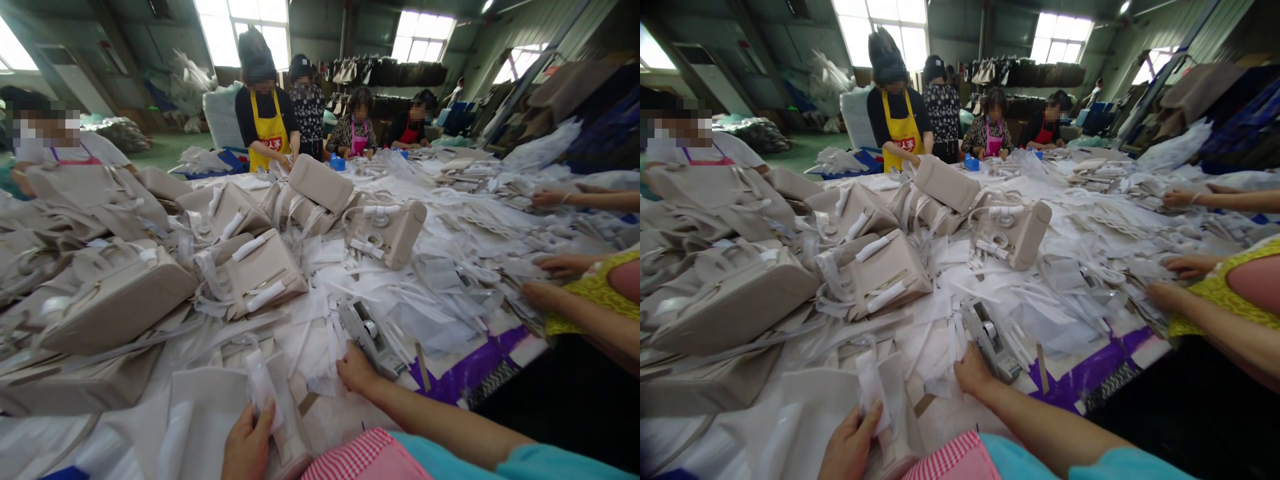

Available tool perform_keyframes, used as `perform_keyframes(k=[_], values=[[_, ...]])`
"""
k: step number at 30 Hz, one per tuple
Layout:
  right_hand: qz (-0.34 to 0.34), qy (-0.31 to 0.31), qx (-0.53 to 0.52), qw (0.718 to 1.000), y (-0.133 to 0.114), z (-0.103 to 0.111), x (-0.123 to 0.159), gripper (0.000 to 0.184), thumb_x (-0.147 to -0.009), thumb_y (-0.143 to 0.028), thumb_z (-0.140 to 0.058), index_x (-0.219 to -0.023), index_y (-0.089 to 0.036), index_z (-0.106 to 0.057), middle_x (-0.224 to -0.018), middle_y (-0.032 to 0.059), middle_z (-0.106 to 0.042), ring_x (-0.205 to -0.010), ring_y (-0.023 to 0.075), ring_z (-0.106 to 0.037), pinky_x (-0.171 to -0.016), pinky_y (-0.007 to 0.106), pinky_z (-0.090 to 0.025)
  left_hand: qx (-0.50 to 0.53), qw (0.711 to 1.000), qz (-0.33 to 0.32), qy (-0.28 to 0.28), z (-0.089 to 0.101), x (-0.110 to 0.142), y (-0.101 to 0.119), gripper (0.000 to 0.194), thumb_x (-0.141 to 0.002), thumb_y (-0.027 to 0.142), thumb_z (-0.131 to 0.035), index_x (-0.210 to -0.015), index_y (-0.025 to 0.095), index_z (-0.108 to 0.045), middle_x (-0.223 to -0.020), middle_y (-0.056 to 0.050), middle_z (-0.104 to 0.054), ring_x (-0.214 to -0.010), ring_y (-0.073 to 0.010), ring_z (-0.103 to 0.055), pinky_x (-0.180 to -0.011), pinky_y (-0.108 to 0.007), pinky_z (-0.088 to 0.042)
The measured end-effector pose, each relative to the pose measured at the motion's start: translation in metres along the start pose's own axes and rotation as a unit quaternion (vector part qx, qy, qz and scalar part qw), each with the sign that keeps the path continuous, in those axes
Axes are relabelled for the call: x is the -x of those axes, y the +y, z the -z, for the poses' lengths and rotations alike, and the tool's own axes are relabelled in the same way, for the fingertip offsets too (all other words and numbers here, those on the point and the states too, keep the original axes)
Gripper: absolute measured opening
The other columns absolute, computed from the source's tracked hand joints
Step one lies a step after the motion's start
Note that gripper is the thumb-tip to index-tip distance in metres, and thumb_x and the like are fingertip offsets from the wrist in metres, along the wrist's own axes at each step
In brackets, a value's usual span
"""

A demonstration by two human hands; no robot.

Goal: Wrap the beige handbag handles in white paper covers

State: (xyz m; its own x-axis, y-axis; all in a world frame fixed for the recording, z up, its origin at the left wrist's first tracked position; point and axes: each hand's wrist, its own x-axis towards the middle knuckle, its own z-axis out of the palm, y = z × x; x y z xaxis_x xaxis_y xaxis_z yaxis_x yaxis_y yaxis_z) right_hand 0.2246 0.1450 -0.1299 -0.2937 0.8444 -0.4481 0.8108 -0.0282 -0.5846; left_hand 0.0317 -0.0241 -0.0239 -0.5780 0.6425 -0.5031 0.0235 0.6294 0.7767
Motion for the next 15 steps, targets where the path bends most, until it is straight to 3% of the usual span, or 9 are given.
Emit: perform_keyframes(k=[1,3,5,8,12,15], values=[[0.008,-0.011,0.001,1.000,0.001,0.004,-0.001,0.032,-0.080,-0.015,-0.049,-0.110,-0.007,-0.058,-0.079,0.0108,-0.072,-0.054,0.0179,-0.066,-0.054,0.026,-0.050,0.005,1.000,0.001,-0.002,0.000,0.000,0.000,0.058,-0.073,0.067,-0.056,-0.096,0.016,-0.068,-0.092,-0.008,-0.075,-0.091,-0.0297,-0.067,-0.079,-0.034,-0.050],[0.040,-0.018,0.021,0.999,0.002,0.013,-0.005,0.027,-0.079,-0.013,-0.050,-0.104,-0.010,-0.061,-0.073,0.0061,-0.071,-0.056,0.0159,-0.065,-0.059,0.025,-0.050,0.015,1.000,0.000,-0.002,-0.001,0.001,0.001,0.060,-0.071,0.069,-0.057,-0.095,0.015,-0.069,-0.089,-0.008,-0.075,-0.089,-0.0294,-0.067,-0.078,-0.034,-0.051],[0.078,-0.001,0.042,0.996,0.001,0.022,-0.011,0.029,-0.080,-0.011,-0.049,-0.105,-0.012,-0.064,-0.084,0.0083,-0.072,-0.078,0.0178,-0.068,-0.076,0.027,-0.050,0.024,1.000,-0.002,0.002,-0.001,0.003,0.003,0.060,-0.068,0.071,-0.060,-0.091,0.015,-0.069,-0.082,-0.007,-0.075,-0.084,-0.0287,-0.066,-0.074,-0.034,-0.051],[0.114,0.023,0.077,0.990,-0.006,0.029,-0.019,0.034,-0.080,-0.006,-0.046,-0.106,-0.011,-0.066,-0.105,0.0146,-0.069,-0.104,0.0220,-0.062,-0.095,0.030,-0.044,0.033,0.999,-0.004,0.010,-0.002,0.006,0.008,0.059,-0.065,0.071,-0.062,-0.084,0.015,-0.070,-0.071,-0.006,-0.072,-0.075,-0.0275,-0.065,-0.069,-0.033,-0.052],[0.159,0.021,0.124,0.979,-0.021,0.029,-0.024,0.050,-0.077,0.000,-0.048,-0.125,-0.011,-0.058,-0.123,0.0167,-0.059,-0.116,0.0237,-0.054,-0.102,0.030,-0.038,0.034,0.999,-0.010,0.028,-0.004,0.007,0.009,0.058,-0.067,0.072,-0.058,-0.076,0.016,-0.069,-0.067,-0.006,-0.070,-0.072,-0.0263,-0.063,-0.068,-0.033,-0.052],[0.165,-0.010,0.207,0.964,-0.033,0.031,-0.031,0.065,-0.077,0.003,-0.047,-0.139,-0.015,-0.044,-0.128,0.0160,-0.054,-0.113,0.0231,-0.055,-0.098,0.031,-0.041,0.023,0.999,-0.011,0.032,-0.004,0.006,0.004,0.060,-0.069,0.074,-0.054,-0.077,0.016,-0.068,-0.068,-0.006,-0.070,-0.072,-0.0264,-0.063,-0.069,-0.033,-0.052]])
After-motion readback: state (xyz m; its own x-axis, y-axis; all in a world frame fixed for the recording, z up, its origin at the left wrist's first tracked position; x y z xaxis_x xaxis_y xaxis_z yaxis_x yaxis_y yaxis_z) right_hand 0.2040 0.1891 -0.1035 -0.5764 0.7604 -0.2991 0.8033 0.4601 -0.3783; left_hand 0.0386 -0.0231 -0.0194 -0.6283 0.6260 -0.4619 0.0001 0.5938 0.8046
